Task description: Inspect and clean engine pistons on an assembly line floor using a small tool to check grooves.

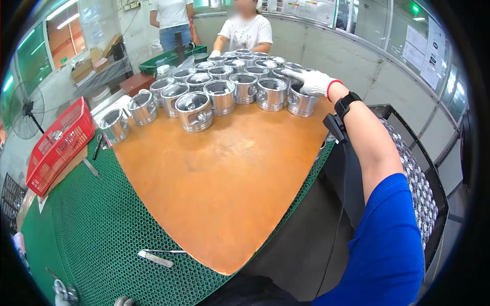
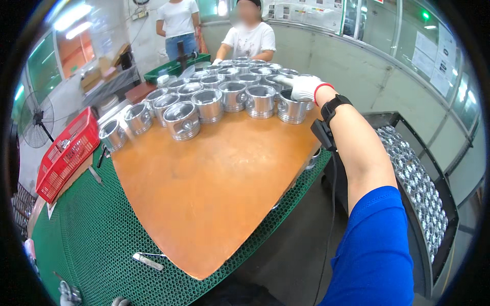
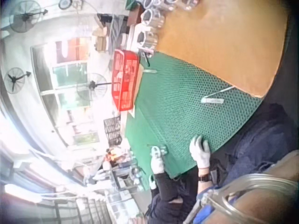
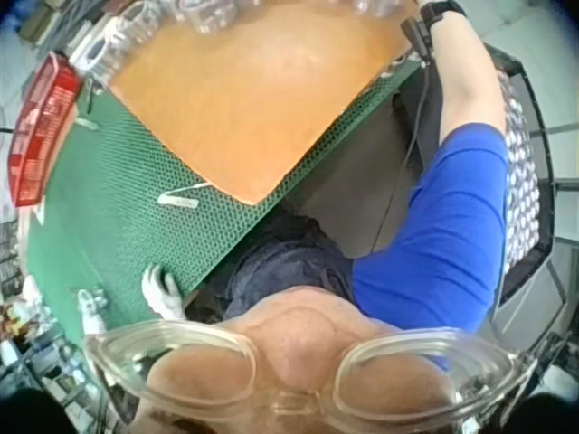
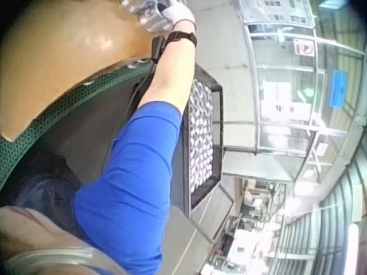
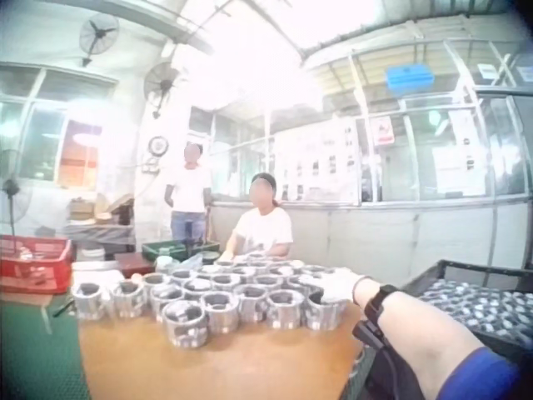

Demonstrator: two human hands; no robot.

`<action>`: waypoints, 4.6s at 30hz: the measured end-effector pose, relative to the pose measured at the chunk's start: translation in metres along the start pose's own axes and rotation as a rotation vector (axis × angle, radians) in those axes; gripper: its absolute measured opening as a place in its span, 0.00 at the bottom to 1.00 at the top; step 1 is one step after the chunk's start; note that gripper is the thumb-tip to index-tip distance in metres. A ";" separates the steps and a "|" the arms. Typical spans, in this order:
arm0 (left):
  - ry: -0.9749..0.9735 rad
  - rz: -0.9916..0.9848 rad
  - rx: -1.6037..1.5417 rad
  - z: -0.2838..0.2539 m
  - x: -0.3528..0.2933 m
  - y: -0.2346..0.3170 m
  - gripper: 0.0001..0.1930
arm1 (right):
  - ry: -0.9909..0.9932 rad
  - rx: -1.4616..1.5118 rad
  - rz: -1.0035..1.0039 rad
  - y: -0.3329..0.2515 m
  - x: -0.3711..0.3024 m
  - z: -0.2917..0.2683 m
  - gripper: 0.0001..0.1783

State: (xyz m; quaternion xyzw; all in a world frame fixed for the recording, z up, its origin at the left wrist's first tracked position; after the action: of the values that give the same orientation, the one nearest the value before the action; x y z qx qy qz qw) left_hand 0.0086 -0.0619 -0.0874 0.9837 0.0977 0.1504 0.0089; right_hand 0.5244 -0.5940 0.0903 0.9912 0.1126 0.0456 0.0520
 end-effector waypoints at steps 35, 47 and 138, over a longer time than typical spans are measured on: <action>0.119 -0.037 -0.081 0.021 -0.004 -0.018 0.16 | 0.182 0.169 -0.262 -0.111 -0.101 -0.035 0.22; 0.386 -0.037 -0.467 0.004 -0.028 -0.026 0.20 | 0.334 0.321 -1.204 -0.416 -0.275 -0.094 0.14; -0.003 -0.320 -0.890 0.020 -0.066 0.019 0.24 | -0.214 1.186 -1.006 -0.442 -0.329 0.110 0.17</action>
State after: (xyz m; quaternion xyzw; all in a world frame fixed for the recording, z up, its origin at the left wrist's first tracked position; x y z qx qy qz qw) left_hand -0.0430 -0.0931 -0.1254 0.8572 0.1739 0.1729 0.4529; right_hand 0.1201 -0.2508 -0.0945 0.6823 0.5480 -0.1467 -0.4611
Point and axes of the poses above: each hand's wrist, its own x-axis towards the middle knuckle, its own z-axis out of the palm, y = z × x, the point moved 4 cm from there along x, towards the middle knuckle, and after that the axes turned 3 degrees about x, right-handed, at the moved point
